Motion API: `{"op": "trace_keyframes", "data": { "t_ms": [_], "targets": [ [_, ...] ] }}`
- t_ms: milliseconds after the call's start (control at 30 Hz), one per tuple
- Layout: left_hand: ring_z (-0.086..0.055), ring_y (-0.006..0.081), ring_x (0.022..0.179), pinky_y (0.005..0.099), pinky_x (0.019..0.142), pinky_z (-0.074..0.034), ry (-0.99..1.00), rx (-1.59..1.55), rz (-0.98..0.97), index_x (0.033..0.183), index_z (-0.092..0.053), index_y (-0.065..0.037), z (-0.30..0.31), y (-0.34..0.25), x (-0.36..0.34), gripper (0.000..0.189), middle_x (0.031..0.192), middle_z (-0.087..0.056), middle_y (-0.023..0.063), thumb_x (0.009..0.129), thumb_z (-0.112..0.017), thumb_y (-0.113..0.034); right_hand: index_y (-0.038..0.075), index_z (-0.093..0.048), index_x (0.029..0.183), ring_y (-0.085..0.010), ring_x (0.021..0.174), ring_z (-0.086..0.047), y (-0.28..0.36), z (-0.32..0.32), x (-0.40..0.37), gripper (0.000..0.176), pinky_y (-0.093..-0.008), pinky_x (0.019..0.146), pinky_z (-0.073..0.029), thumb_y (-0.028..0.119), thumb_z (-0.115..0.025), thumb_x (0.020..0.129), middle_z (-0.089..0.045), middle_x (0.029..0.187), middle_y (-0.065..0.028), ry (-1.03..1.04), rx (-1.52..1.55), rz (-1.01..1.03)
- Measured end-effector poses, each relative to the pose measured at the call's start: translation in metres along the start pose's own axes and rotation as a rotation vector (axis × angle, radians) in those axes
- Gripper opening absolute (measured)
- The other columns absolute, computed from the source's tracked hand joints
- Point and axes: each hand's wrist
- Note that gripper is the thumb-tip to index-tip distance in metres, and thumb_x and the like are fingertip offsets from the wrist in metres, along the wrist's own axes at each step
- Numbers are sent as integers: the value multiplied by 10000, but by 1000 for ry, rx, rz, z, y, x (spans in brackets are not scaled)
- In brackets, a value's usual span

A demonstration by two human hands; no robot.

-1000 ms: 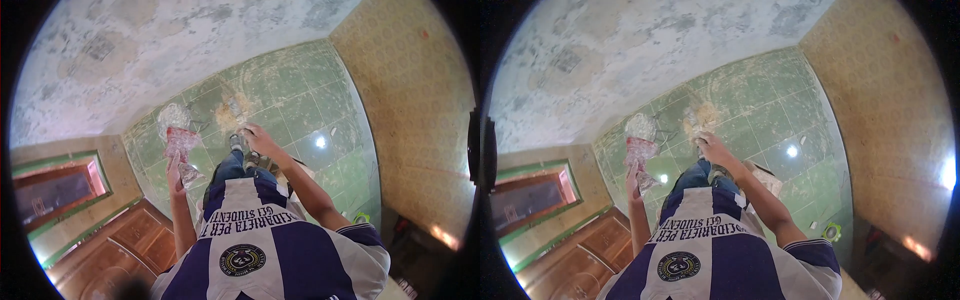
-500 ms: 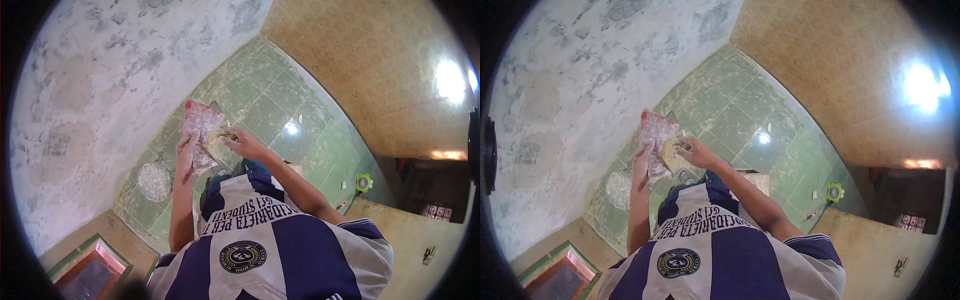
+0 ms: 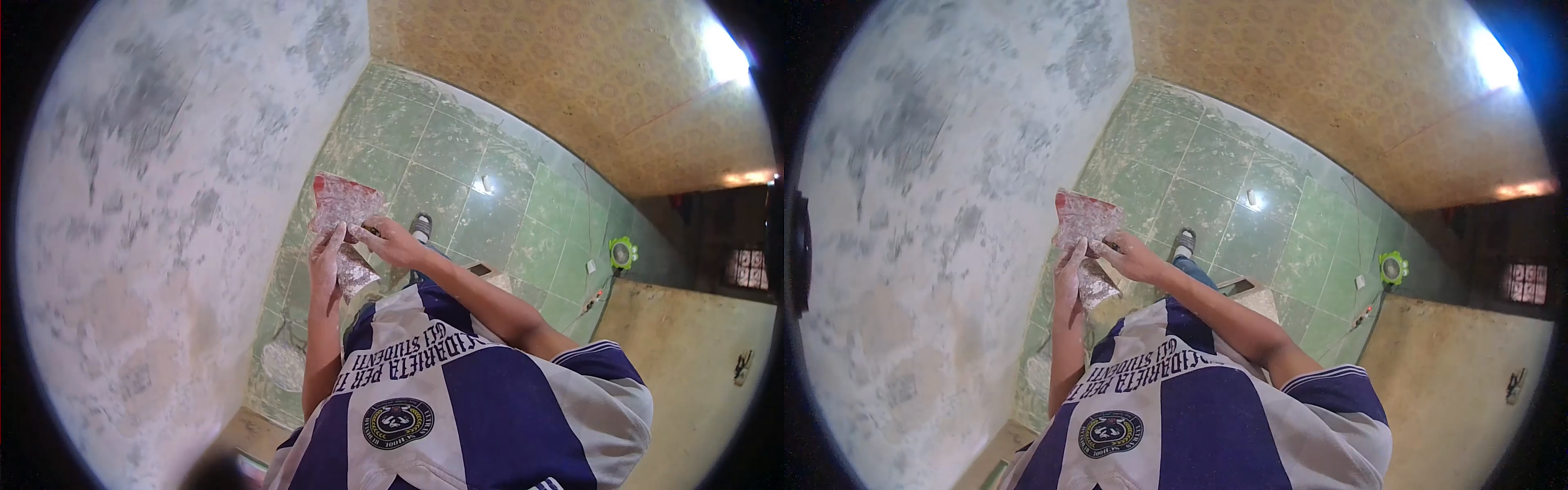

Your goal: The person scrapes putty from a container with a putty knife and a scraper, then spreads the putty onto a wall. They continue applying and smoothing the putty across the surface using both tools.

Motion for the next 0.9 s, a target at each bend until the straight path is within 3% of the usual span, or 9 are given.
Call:
{"op": "trace_keyframes", "data": {
  "t_ms": [167,400,500,567,600,667,700,800,900],
  "targets": [
    [-634,103,713,246,618,-488,45,59,47,965,-704,-25,-100,-4,88,145,895,-701,34,935,-674,-163,-41,-672,952,-268,738,-560,-18,110,45,363,-405,688,-444,308,-575,980,-629,838,-212,-152,84,-19],
    [-601,97,976,246,876,-445,62,135,-9,1060,-704,-24,-202,-10,165,200,1104,-684,49,923,-703,-169,-36,-646,969,-157,716,-519,-19,231,95,326,-330,646,-434,277,-562,999,-558,847,-91,-272,237,38],
    [-610,142,1007,282,919,-448,94,185,-63,1144,-660,-2,-202,6,206,325,1155,-664,87,996,-594,-283,-42,-650,965,-145,707,-508,-16,264,113,334,-319,634,-431,276,-558,1002,-565,845,-86,-298,280,-29],
    [-625,200,1013,344,939,-473,168,-132,72,1232,-600,-1,-208,6,232,479,1181,-652,123,1048,-423,-406,-41,-654,980,-148,736,-526,-27,280,132,330,-325,662,-441,273,-558,1002,-567,852,-87,-306,363,-20],
    [-625,200,1013,344,939,-473,168,-138,74,1232,-600,-1,-221,0,242,479,1181,-652,123,1048,-423,-406,-41,-654,980,-148,736,-526,-28,289,140,330,-325,662,-441,273,-558,1002,-567,852,-87,-305,357,-23],
    [-631,242,1010,404,948,-490,173,-208,269,1257,-567,-18,-245,-14,263,544,1196,-638,145,1052,-325,-460,29,-692,993,-62,695,-458,-31,306,158,286,-251,597,-395,283,-563,1012,-538,753,35,-287,353,-14],
    [-634,231,1002,396,901,-521,161,-172,294,1228,-579,-40,-239,0,289,465,1157,-643,120,1035,-405,-426,29,-692,993,-62,695,-458,-37,311,170,286,-251,597,-395,283,-563,1012,-538,753,35,-283,347,-13],
    [-643,225,988,364,860,-539,249,-192,315,1211,-586,-56,-252,8,346,410,1099,-646,104,1022,-448,-393,5,-682,978,-92,730,-487,-51,329,215,291,-273,644,-419,268,-563,1010,-545,782,5,-276,225,38],
    [-653,214,953,359,800,-563,262,-206,398,1210,-583,-71,-269,-1,405,371,1076,-644,84,1011,-487,-370,-26,-647,964,-232,808,-553,-43,358,260,312,-365,758,-456,274,-566,991,-586,859,-153,-230,143,7]
  ]
}}
Point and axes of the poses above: each hand's wrist, its own x-axis towards the middle knuckle, its own z-axis out of the back of the hand, y = z × x
